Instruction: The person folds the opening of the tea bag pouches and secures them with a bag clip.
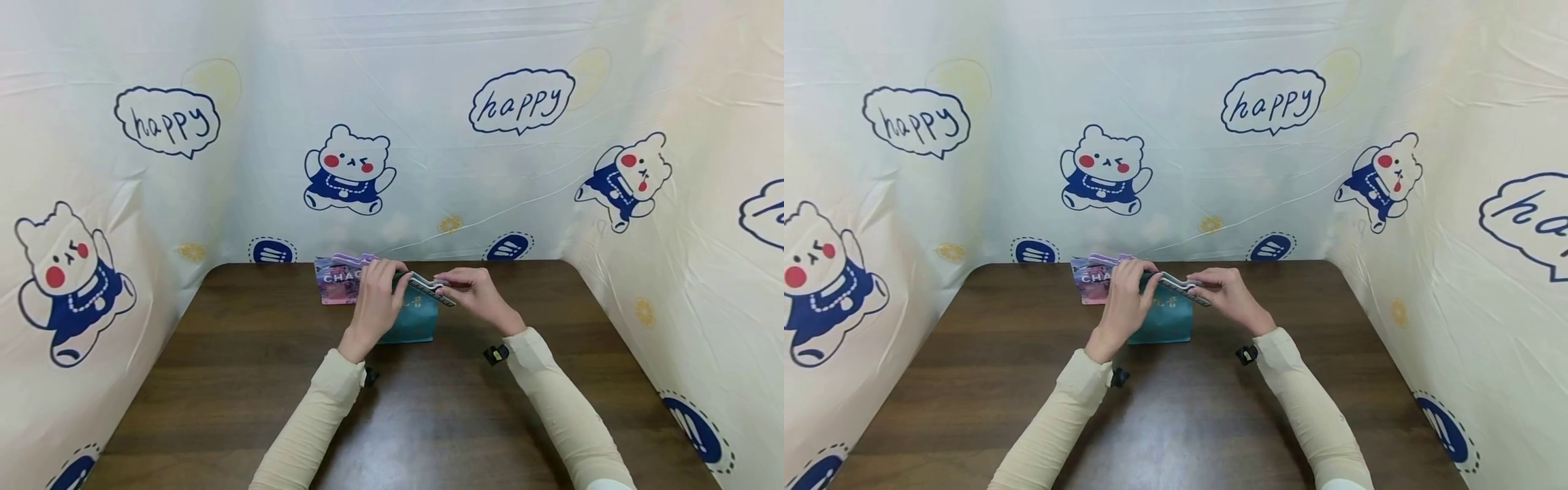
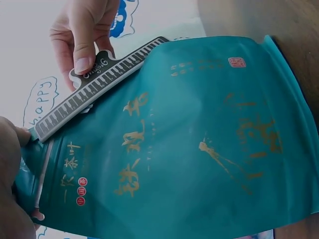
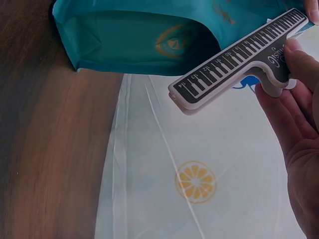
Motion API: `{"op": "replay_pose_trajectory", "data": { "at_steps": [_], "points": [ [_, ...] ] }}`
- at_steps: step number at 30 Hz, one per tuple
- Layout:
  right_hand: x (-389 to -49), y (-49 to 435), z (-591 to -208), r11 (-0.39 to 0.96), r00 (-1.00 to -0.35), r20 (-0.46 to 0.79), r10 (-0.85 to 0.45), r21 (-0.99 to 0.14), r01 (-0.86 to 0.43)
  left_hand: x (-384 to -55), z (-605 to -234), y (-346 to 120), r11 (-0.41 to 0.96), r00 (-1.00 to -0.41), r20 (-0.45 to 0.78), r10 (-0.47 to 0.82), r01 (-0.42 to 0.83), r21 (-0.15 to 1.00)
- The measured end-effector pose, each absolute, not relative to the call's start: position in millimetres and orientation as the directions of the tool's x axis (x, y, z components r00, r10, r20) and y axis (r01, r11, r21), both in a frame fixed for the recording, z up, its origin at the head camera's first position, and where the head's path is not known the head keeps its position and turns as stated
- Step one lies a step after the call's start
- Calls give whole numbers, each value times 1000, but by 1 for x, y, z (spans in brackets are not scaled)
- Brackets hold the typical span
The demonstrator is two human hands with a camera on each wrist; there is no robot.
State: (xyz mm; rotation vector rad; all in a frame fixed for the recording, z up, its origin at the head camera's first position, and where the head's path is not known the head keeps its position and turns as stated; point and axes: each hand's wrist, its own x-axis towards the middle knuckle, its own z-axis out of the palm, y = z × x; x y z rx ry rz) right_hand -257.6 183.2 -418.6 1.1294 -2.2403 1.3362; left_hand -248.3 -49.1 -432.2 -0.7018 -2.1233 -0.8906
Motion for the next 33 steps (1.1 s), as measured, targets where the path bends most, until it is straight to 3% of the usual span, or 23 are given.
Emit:
{"op": "replay_pose_trajectory", "data": {
  "at_steps": [9, 22, 33],
  "points": [
    [-258, 180, -420, 285, -681, 571, -459, -631, -721, -248, -431, -48, 591, -611, 771, 179, 693, 412],
    [-256, 176, -417, 264, -662, 595, -456, -620, -739, -248, -431, -45, 590, -626, 770, 123, 670, 451],
    [-253, 169, -413, 257, -649, 634, -420, -603, -755, -247, -430, -51, 539, -630, 759, 161, 701, 467]
  ]
}}
